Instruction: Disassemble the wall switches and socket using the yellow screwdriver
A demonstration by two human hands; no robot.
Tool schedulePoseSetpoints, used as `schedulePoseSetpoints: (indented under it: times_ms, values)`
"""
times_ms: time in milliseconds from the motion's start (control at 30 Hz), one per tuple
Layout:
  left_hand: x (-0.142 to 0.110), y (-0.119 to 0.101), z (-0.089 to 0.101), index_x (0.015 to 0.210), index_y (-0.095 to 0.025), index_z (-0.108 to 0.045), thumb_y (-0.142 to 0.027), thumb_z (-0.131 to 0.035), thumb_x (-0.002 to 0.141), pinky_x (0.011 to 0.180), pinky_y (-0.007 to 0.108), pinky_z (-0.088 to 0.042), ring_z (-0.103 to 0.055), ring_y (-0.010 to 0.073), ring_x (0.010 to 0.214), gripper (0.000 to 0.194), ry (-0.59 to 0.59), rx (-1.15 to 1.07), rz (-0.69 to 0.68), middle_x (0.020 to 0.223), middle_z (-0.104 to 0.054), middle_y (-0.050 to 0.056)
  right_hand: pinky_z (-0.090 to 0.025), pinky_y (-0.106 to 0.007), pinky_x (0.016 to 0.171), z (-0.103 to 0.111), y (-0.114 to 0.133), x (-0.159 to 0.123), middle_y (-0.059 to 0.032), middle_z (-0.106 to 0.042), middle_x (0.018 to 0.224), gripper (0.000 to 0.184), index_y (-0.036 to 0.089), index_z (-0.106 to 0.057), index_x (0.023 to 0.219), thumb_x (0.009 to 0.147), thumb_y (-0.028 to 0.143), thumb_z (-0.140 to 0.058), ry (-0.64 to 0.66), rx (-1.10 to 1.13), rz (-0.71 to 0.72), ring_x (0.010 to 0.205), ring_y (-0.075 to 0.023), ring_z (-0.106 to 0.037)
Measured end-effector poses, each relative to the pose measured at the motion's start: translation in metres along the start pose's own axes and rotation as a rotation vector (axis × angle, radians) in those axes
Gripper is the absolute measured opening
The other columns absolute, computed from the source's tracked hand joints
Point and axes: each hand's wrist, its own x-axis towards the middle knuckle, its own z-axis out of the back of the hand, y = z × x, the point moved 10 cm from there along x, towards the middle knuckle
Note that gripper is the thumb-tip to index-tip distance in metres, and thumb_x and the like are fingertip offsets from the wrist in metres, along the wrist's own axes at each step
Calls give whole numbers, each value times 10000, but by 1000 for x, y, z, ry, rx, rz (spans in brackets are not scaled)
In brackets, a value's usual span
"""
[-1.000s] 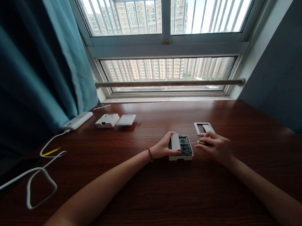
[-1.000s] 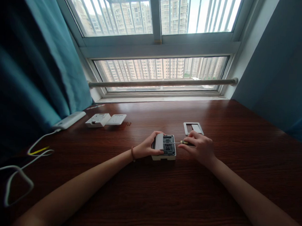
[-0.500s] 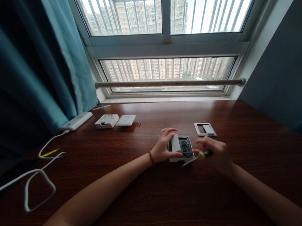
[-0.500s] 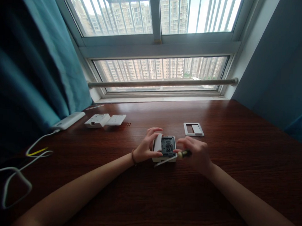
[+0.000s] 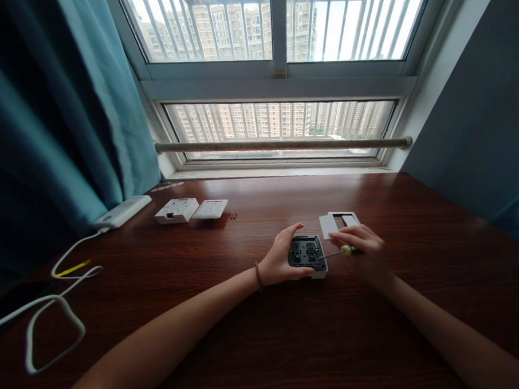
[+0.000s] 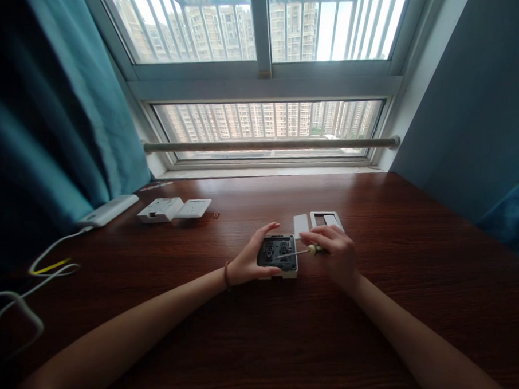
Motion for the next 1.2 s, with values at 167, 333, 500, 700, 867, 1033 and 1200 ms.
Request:
schedulePoseSetpoints:
  times_ms: [167,333,500,700,867,1033,1200]
  values:
    - [-1,9,-8,1304,-218,-248,-357,-710,585,1026,428,-239,-356,271,1187,866,54,-120,44,1250,-413,113,-436,-325,677,-5,-76,1,-4,-670,850,190,302,-689,894,762,267,-557,84,-183,-141,766,-202,-546]
    - [-2,8,-8,1298,-202,-251,-330,-707,597,1016,420,-265,-365,266,1174,846,54,-132,32,1232,-421,118,-424,-317,630,-17,-106,-6,6,-680,857,190,302,-690,893,740,291,-577,168,-283,-196,737,-203,-522]
    - [-2,5,-6,1294,-208,-264,-348,-709,596,1014,422,-268,-364,265,1174,840,48,-116,26,1224,-430,115,-417,-318,612,-23,-108,-6,4,-674,861,222,314,-684,914,726,250,-583,198,-311,-190,748,-211,-503]
    - [-2,1,-4,1296,-201,-262,-380,-700,604,1028,419,-246,-342,261,1193,838,45,-77,6,1235,-428,118,-424,-319,637,-27,-112,-7,-1,-655,876,221,320,-687,910,727,255,-583,218,-326,-188,760,-210,-495]
    - [-2,0,-5,1295,-196,-258,-395,-692,610,1036,427,-224,-324,261,1204,835,60,-47,-7,1246,-426,117,-424,-332,683,-26,-111,-6,-17,-635,941,228,308,-685,924,723,266,-586,211,-338,-199,784,-216,-507]
    - [-1,-1,-4,1294,-199,-272,-395,-694,607,1038,437,-209,-304,265,1212,830,62,-30,-15,1246,-431,115,-415,-310,677,-13,-100,-4,-50,-659,875,268,234,-674,943,755,385,-556,148,-176,-327,776,-221,-571]
    - [-1,0,-4,1294,-195,-270,-405,-703,591,1037,430,-220,-308,261,1205,852,59,-21,-12,1250,-420,116,-362,-251,499,-34,-81,-14,-6,-582,588,388,173,-622,884,788,513,-460,241,346,-548,516,-147,-515]
